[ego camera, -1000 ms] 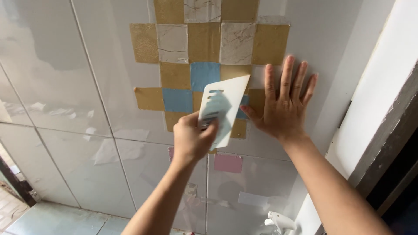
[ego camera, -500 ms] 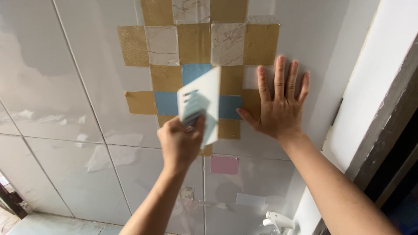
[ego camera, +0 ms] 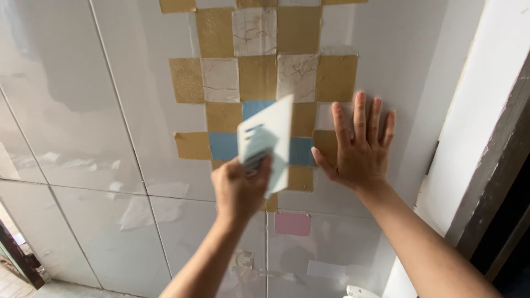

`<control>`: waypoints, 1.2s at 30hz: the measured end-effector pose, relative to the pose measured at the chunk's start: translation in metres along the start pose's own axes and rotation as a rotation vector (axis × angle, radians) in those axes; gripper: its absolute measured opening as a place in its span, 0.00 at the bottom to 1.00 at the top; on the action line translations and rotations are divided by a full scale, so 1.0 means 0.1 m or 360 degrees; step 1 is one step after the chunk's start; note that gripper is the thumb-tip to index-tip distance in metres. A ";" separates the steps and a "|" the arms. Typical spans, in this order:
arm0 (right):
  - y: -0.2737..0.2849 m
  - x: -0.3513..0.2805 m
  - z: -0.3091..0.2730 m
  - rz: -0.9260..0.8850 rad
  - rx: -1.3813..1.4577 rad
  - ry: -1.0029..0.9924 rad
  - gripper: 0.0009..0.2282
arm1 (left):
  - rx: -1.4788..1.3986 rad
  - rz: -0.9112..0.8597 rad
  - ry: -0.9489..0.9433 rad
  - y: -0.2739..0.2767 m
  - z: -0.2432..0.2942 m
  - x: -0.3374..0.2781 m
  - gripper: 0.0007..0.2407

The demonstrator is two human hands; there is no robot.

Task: Applying decorative vinyl decals to a tiled wall using a squeegee and scissors.

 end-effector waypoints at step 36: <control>0.36 -0.40 -0.25 -0.0249 0.0564 0.0652 0.14 | 0.0920 -0.0623 -0.1397 -0.39 0.33 -0.43 0.20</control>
Point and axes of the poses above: each hand's wrist, its own x-axis towards the middle knuckle, its own y-axis out of the back of the hand, z = x × y, the point moved 4 cm from there along x, towards the middle knuckle, and after that the axes turned 12 degrees about -y, right-handed, at the moved point
